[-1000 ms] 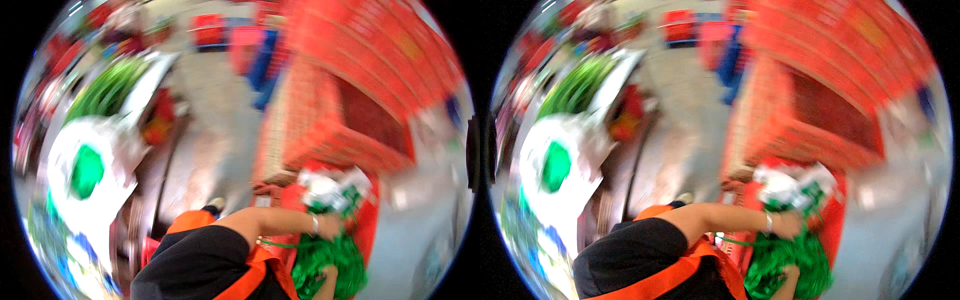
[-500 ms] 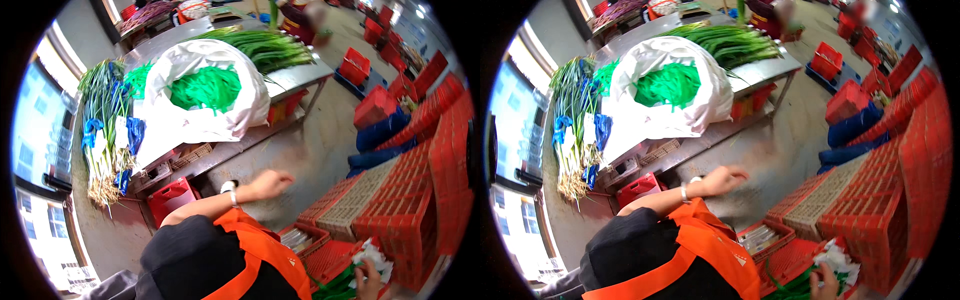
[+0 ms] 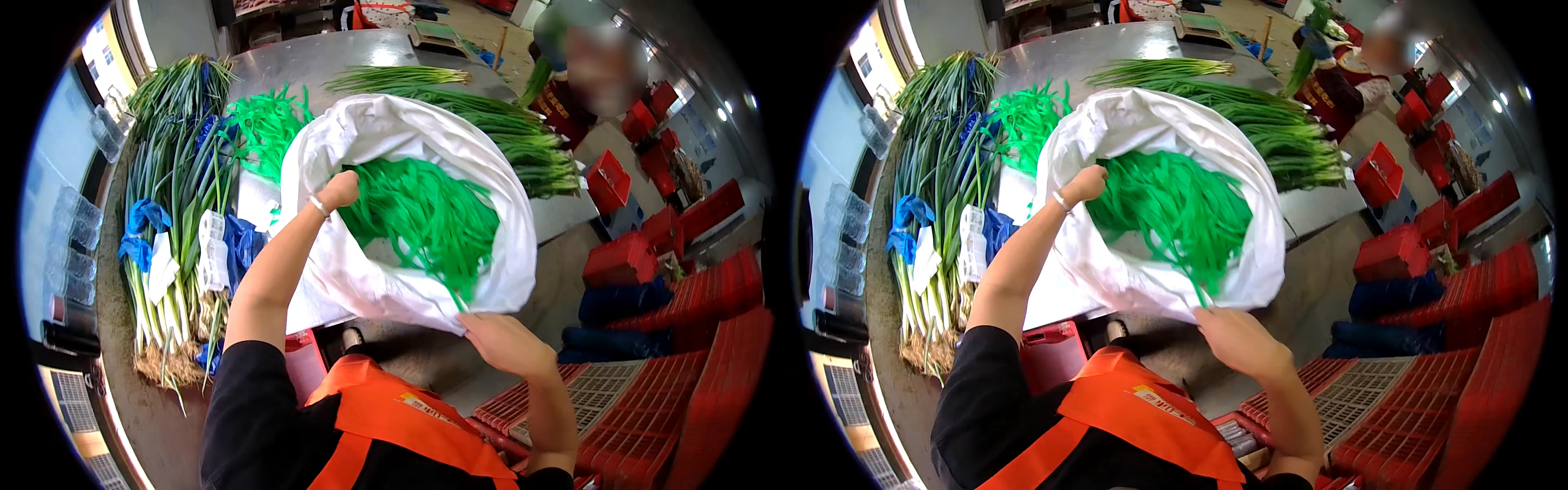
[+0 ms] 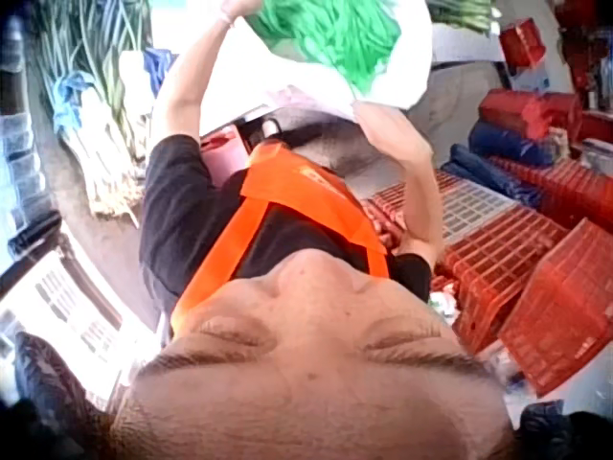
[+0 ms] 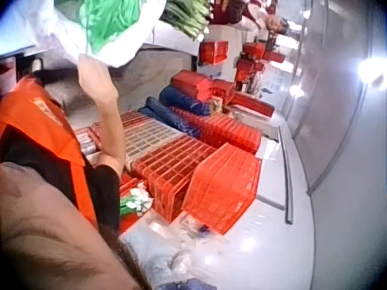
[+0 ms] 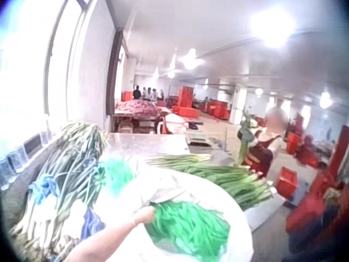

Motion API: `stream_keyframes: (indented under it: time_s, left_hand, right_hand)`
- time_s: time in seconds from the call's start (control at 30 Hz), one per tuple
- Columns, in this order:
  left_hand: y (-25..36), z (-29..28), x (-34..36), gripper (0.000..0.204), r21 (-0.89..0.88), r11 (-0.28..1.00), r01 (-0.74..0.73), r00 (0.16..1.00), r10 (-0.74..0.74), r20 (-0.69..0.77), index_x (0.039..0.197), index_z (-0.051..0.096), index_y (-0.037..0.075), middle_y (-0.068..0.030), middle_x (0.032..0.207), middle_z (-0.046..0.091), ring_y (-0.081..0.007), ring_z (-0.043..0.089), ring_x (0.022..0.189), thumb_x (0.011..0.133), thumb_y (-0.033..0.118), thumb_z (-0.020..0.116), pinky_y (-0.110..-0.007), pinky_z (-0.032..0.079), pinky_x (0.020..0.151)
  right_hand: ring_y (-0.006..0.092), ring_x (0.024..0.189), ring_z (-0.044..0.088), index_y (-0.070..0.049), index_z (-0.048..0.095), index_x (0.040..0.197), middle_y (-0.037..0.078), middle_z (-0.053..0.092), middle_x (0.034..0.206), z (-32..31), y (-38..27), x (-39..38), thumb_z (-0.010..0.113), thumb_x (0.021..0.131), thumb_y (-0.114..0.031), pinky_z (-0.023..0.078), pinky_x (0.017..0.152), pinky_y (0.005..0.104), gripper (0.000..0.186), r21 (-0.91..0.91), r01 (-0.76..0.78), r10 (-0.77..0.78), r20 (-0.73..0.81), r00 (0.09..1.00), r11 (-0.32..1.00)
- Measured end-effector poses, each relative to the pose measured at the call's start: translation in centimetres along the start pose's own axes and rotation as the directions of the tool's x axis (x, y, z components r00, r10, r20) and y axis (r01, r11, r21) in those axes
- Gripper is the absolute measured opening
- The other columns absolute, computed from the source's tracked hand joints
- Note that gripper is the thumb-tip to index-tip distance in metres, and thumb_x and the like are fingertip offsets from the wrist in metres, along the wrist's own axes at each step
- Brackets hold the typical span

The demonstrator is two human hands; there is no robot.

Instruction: The person removes green plastic strips and white paper pieces from a large white sack and places them into a red crate. The person then folds the empty sack and sets it aside on the table.

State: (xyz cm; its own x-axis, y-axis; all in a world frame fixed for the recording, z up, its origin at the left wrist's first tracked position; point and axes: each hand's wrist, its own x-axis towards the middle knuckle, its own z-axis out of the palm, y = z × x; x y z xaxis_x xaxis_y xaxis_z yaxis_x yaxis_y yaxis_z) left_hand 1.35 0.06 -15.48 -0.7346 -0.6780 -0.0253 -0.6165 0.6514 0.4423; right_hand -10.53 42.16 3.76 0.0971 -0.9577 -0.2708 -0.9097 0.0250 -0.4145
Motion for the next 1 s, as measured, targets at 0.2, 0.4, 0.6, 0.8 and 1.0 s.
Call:
stream_keyframes:
  time_s: [0.2,0.4,0.6,0.8,1.0]
  left_hand:
    - [5.6,-4.4,3.5,0.058,0.036,0.978,0.206,0.816,-0.192,0.545,0.13,0.036,-0.002,-0.0223,0.106,0.059,-0.0337,0.057,0.1,0.074,0.003,0.049,-0.041,0.047,0.082]
    - [-3.1,0.7,9.7,0.06,0.332,0.93,0.16,0.944,-0.242,0.223,0.137,0.015,-0.005,-0.0271,0.11,0.055,-0.0374,0.057,0.099,0.081,0.005,0.034,-0.044,0.044,0.087]
    - [-1.6,-12.1,7.7,0.046,0.943,-0.049,-0.328,0.907,0.261,0.329,0.121,0.04,-0.017,-0.0272,0.113,0.053,-0.037,0.048,0.112,0.085,0.013,0.041,-0.039,0.025,0.105]
    - [4.0,-18.5,3.8,0.042,0.706,0.693,-0.149,0.941,0.318,-0.113,0.122,0.044,-0.005,-0.0281,0.12,0.047,-0.0383,0.042,0.116,0.087,0.019,0.049,-0.04,0.03,0.101]
    - [6.9,-20.1,2.3,0.034,0.777,0.623,-0.092,0.967,0.241,-0.079,0.114,0.051,0.0,-0.0204,0.105,0.057,-0.0347,0.053,0.101,0.087,0.021,0.05,-0.04,0.039,0.091]
  right_hand:
    - [0.0375,0.085,0.057,0.004,0.056,0.091,0.022,0.058,0.087,1.4,3.7,18.7,0.046,0.076,-0.001,0.046,0.072,0.0429,0.019,-0.127,0.043,-0.031,0.1,0.995,0.991]
    - [0.0342,0.088,0.061,0.001,0.063,0.082,0.021,0.062,0.095,1.8,7.3,28.8,0.048,0.075,-0.003,0.05,0.075,0.041,0.017,-0.2,-0.03,0.085,0.273,0.958,0.979]
    - [0.0381,0.088,0.059,0.005,0.059,0.08,0.024,0.061,0.092,0.4,11.2,40.1,0.05,0.073,-0.001,0.048,0.073,0.0447,0.013,0.121,-0.079,0.088,-0.068,0.994,0.99]
    - [0.0387,0.096,0.056,0.002,0.054,0.102,0.025,0.057,0.104,4.8,11.1,52.2,0.06,0.076,-0.022,0.045,0.08,0.0454,0.036,0.344,-0.084,0.21,-0.35,0.913,0.935]
    - [0.0366,0.112,0.048,0.006,0.043,0.12,0.025,0.049,0.12,5.2,9.8,55.2,0.07,0.066,-0.046,0.039,0.094,0.0439,0.08,0.2,-0.088,0.188,-0.564,0.804,0.976]
